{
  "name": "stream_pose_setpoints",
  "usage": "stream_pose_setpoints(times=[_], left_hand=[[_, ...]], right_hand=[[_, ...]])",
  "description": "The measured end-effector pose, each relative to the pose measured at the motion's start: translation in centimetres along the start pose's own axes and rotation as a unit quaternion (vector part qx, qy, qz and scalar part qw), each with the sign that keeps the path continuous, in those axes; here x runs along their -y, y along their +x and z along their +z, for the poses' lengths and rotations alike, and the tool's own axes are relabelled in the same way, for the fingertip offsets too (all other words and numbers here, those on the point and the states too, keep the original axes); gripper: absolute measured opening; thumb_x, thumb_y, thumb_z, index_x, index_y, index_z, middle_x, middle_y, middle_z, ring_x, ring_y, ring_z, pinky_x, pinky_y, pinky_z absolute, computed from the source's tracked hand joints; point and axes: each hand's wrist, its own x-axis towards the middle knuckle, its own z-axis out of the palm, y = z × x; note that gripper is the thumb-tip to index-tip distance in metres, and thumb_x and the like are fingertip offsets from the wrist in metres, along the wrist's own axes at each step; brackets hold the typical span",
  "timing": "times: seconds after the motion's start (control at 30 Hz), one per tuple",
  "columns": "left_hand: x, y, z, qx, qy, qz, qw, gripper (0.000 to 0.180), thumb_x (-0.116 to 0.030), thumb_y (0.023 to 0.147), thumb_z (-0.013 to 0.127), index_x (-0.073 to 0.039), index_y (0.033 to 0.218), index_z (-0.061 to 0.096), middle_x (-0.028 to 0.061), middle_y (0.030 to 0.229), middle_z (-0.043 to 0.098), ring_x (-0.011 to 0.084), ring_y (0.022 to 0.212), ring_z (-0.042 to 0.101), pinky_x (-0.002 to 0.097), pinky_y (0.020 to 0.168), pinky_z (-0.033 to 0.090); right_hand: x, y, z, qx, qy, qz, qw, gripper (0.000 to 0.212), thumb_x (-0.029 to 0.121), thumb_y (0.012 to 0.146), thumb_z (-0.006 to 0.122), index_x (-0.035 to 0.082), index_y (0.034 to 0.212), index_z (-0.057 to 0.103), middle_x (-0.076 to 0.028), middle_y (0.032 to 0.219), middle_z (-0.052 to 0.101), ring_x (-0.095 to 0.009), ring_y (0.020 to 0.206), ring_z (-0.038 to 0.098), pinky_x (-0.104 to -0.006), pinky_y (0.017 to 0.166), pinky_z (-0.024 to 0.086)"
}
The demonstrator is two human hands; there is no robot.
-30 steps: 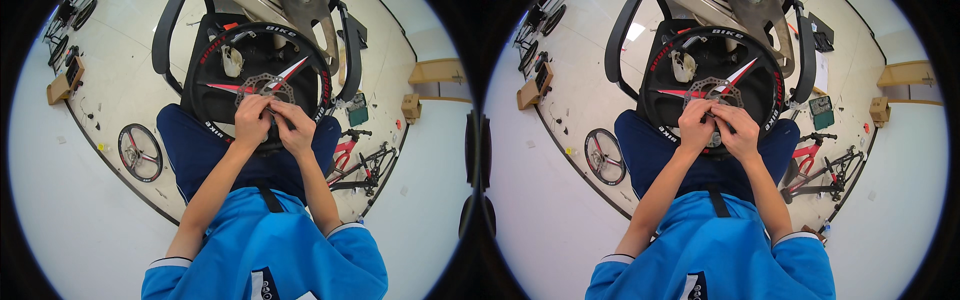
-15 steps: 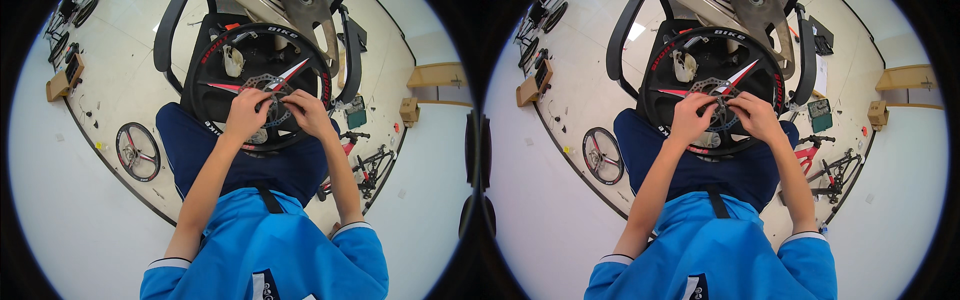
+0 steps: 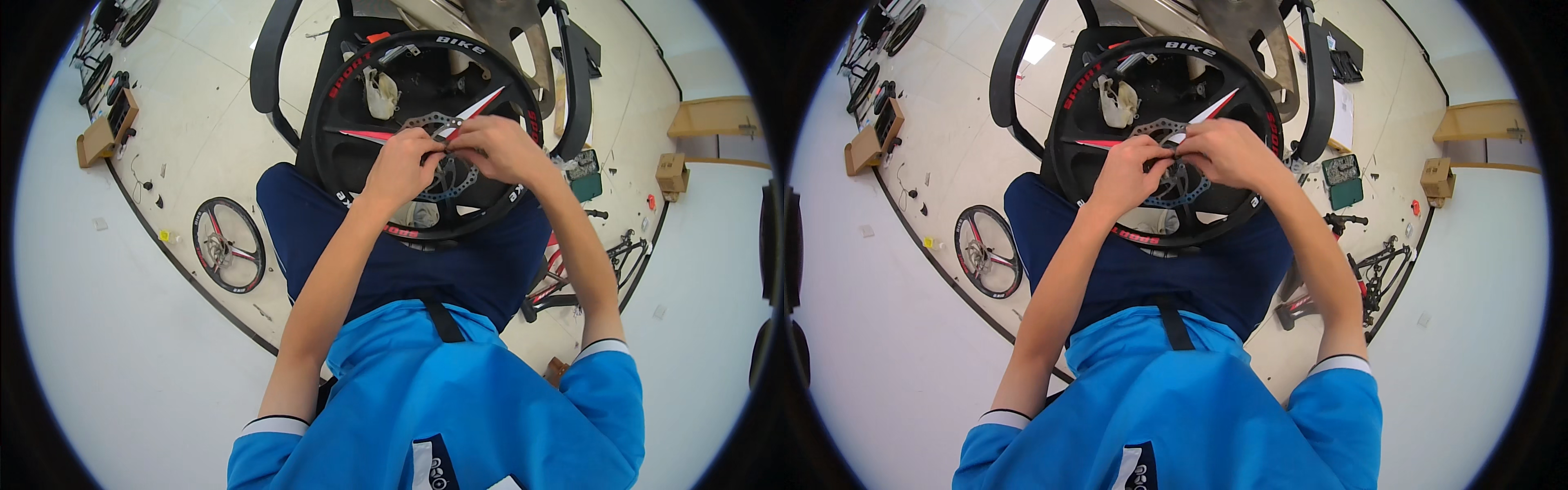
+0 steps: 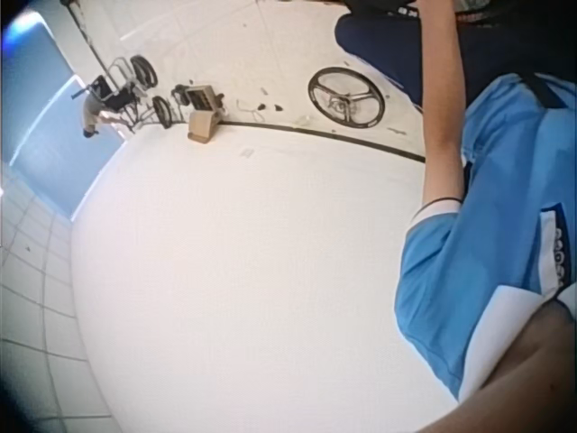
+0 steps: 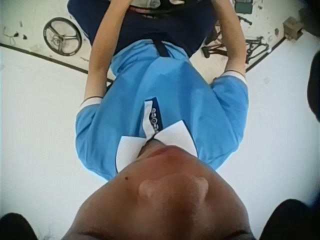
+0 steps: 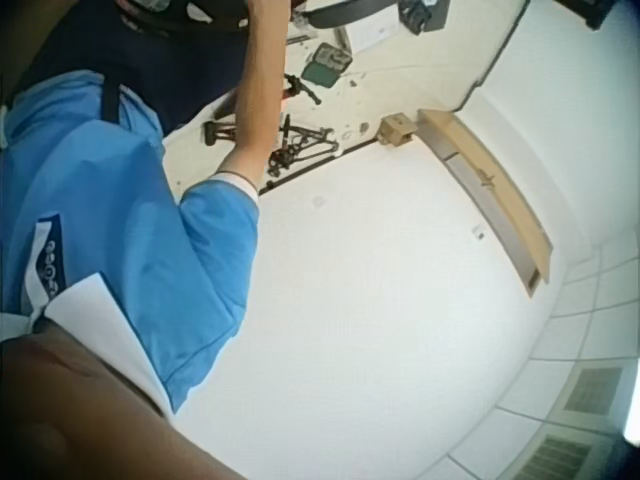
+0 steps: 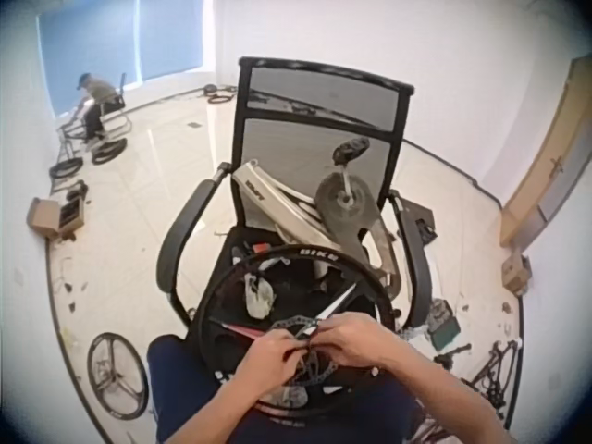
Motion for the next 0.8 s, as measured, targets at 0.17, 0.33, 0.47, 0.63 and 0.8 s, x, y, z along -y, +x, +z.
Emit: stream_pose_setpoints(times=[0.17,0.33,0.47,0.63,0.8], left_hand=[[-1.7,0.6,-0.7,0.028,-0.002,-0.047,0.999,0.015,-0.011,0.084,0.077,0.000,0.094,0.079,0.0134,0.084,0.071,0.0308,0.073,0.069,0.0378,0.069,0.055],[-1.2,0.4,0.7,-0.023,0.019,-0.043,0.999,0.016,-0.013,0.083,0.078,0.002,0.090,0.079,0.0142,0.081,0.071,0.0318,0.072,0.069,0.0376,0.067,0.055],[-1.8,0.3,1.1,-0.033,0.024,-0.066,0.997,0.014,-0.012,0.082,0.077,0.002,0.087,0.077,0.0148,0.081,0.071,0.0330,0.073,0.069,0.0386,0.068,0.055],[-2.2,0.7,1.3,-0.022,0.053,-0.059,0.997,0.014,-0.010,0.081,0.077,0.003,0.086,0.077,0.0151,0.082,0.071,0.0338,0.075,0.069,0.0407,0.071,0.056],[-2.5,0.9,0.7,0.023,0.083,-0.042,0.995,0.016,-0.012,0.081,0.078,0.002,0.087,0.077,0.0157,0.086,0.070,0.0339,0.080,0.070,0.0415,0.074,0.055]], right_hand=[[0.0,3.0,-1.7,0.086,-0.087,-0.078,0.989,0.015,0.012,0.078,0.076,0.006,0.092,0.078,-0.009,0.090,0.068,-0.032,0.089,0.067,-0.0439,0.082,0.055],[0.0,3.8,-3.2,0.110,-0.085,0.014,0.990,0.019,0.020,0.081,0.079,0.004,0.090,0.074,-0.011,0.089,0.069,-0.034,0.091,0.068,-0.0441,0.082,0.055],[-1.3,0.9,-4.4,-0.003,-0.091,0.021,0.996,0.020,0.022,0.084,0.078,0.004,0.094,0.075,-0.012,0.093,0.071,-0.034,0.091,0.069,-0.0433,0.081,0.056],[-2.9,-4.4,-0.2,-0.165,-0.071,0.050,0.982,0.018,0.012,0.085,0.080,0.002,0.099,0.074,-0.013,0.088,0.071,-0.032,0.082,0.069,-0.0405,0.072,0.056],[0.8,-6.9,6.1,-0.315,-0.035,0.174,0.932,0.017,0.009,0.085,0.081,0.001,0.096,0.071,-0.013,0.088,0.071,-0.031,0.076,0.070,-0.0377,0.066,0.057]])
